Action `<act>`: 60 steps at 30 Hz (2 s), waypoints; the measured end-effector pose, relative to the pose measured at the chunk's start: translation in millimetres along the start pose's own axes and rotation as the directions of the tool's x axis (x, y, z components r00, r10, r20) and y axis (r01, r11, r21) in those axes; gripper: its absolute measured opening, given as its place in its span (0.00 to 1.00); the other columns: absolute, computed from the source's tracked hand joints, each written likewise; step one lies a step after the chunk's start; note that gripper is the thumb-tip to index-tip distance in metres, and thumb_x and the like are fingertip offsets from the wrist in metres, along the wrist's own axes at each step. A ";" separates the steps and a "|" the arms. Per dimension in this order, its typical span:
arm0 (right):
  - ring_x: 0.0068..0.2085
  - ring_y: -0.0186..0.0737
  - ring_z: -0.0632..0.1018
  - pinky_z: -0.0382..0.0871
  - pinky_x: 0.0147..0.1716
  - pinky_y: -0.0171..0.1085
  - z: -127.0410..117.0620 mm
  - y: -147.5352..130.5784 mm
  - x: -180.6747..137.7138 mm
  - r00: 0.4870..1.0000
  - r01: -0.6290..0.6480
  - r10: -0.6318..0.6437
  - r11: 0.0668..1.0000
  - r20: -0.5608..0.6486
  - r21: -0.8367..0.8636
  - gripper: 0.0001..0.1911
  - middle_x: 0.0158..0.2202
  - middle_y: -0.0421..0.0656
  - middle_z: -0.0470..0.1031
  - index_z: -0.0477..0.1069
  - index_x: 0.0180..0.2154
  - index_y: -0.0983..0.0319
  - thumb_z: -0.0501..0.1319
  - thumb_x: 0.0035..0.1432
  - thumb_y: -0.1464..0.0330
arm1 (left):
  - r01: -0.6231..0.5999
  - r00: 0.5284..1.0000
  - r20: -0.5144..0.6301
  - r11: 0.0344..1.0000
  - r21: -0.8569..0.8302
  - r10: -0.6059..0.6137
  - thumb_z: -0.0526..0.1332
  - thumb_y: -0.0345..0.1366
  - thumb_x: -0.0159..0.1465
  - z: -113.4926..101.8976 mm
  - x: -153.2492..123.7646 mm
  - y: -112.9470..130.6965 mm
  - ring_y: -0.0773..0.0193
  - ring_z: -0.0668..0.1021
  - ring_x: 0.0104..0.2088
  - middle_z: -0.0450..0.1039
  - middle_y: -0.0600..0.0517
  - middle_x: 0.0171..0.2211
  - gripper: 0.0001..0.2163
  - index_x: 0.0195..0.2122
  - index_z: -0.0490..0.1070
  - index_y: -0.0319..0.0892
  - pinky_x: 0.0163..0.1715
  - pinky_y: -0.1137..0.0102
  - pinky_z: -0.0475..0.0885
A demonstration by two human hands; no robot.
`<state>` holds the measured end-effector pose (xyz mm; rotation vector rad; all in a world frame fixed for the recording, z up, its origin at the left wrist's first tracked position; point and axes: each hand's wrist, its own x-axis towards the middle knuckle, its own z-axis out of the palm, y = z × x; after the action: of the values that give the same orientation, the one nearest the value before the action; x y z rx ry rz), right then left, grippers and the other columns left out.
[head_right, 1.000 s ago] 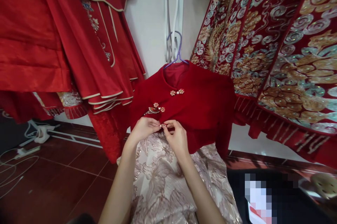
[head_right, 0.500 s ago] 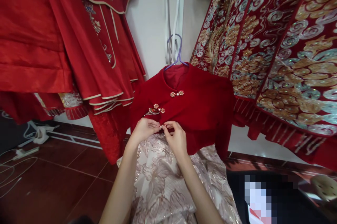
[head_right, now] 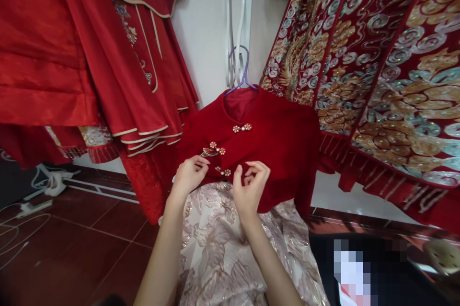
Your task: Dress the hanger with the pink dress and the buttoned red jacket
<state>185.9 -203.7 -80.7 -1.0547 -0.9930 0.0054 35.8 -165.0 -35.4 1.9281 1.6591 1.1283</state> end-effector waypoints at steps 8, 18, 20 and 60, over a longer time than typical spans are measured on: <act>0.29 0.33 0.66 0.64 0.29 0.34 0.0 2.7 0.0 0.989 -0.002 0.003 1.000 0.147 -0.003 0.05 0.34 0.40 0.64 0.63 0.38 0.60 0.57 0.58 0.69 | -0.138 0.970 0.190 0.987 -0.079 0.151 0.60 0.30 0.56 4.0 -5.3 5.8 0.67 0.80 0.33 0.80 0.54 0.33 0.08 0.34 0.77 0.44 0.36 0.75 0.70; 0.39 0.43 0.74 0.74 0.32 0.41 11.0 36.6 -10.1 0.881 -0.059 0.125 0.986 0.456 -0.156 0.13 0.41 0.51 0.68 0.64 0.42 0.64 0.55 0.55 0.68 | -0.141 0.970 0.210 0.987 0.082 0.121 0.63 0.31 0.55 16.7 -4.1 6.5 0.64 0.80 0.34 0.80 0.52 0.32 0.07 0.34 0.79 0.44 0.34 0.74 0.69; 0.38 0.41 0.75 0.75 0.33 0.40 11.9 34.9 -9.6 0.875 -0.097 0.142 0.988 0.463 -0.120 0.12 0.40 0.50 0.69 0.65 0.41 0.64 0.56 0.55 0.67 | -0.127 0.972 0.207 0.991 0.045 0.115 0.64 0.31 0.54 17.6 -2.8 6.5 0.64 0.80 0.34 0.80 0.50 0.31 0.05 0.32 0.78 0.43 0.34 0.73 0.70; 0.35 0.39 0.78 0.77 0.36 0.40 13.3 37.5 -6.1 0.829 -0.363 0.305 0.931 0.469 0.036 0.13 0.34 0.45 0.76 0.71 0.39 0.63 0.60 0.52 0.63 | -0.039 0.980 0.169 0.931 -0.363 0.107 0.71 0.33 0.49 30.1 6.9 -12.9 0.65 0.80 0.30 0.79 0.49 0.28 0.08 0.28 0.75 0.39 0.33 0.73 0.74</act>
<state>189.5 -176.7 -110.4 -1.1253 -1.1975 0.6266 50.0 -148.5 -60.8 1.8062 1.1964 1.1455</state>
